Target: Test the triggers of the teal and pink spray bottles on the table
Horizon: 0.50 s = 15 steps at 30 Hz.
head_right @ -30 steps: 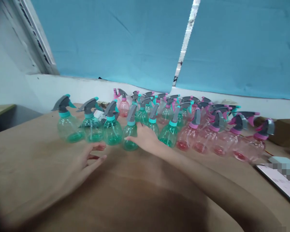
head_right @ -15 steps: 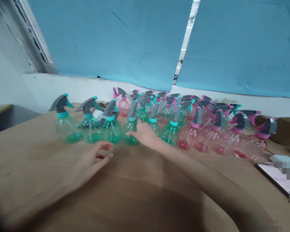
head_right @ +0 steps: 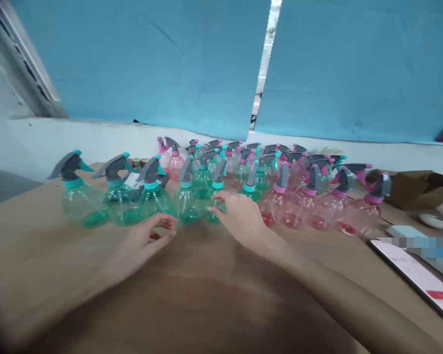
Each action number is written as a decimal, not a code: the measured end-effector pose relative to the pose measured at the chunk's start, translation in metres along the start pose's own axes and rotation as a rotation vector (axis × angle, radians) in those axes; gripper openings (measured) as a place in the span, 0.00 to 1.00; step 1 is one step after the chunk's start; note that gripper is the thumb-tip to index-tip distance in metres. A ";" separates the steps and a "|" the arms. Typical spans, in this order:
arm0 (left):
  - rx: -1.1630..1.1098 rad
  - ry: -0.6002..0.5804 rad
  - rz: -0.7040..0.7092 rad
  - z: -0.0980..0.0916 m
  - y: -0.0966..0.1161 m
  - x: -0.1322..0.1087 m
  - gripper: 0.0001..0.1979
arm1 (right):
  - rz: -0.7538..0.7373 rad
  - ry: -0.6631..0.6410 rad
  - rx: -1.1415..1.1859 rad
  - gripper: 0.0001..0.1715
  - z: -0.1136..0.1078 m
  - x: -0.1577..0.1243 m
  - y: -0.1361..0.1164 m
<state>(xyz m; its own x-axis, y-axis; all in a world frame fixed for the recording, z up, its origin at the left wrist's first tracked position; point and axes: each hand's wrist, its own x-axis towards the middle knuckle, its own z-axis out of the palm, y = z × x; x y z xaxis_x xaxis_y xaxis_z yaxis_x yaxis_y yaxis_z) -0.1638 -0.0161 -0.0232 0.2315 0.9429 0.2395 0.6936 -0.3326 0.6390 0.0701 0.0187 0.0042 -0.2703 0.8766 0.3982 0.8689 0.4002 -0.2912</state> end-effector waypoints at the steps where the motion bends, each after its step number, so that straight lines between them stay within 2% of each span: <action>1: -0.008 -0.007 0.008 0.003 0.002 0.003 0.10 | 0.020 0.026 0.003 0.16 -0.002 -0.002 0.008; 5: -0.034 -0.041 0.046 0.018 0.015 0.009 0.09 | 0.077 0.101 0.055 0.26 0.003 -0.001 0.025; 8: -0.039 -0.053 0.071 0.024 0.025 0.009 0.08 | 0.081 0.076 0.134 0.34 0.015 0.009 0.023; 11: -0.039 -0.058 0.054 0.024 0.033 0.007 0.08 | 0.161 0.009 0.142 0.41 0.025 0.023 0.016; 15: -0.042 -0.060 0.015 0.024 0.038 0.000 0.08 | 0.218 -0.038 0.101 0.37 0.030 0.034 0.011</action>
<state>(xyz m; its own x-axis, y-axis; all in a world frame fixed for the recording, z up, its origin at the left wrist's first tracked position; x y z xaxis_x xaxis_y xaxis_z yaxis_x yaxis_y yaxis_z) -0.1209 -0.0285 -0.0164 0.2825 0.9369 0.2058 0.6609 -0.3456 0.6661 0.0574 0.0612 -0.0118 -0.0982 0.9538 0.2839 0.8629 0.2237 -0.4531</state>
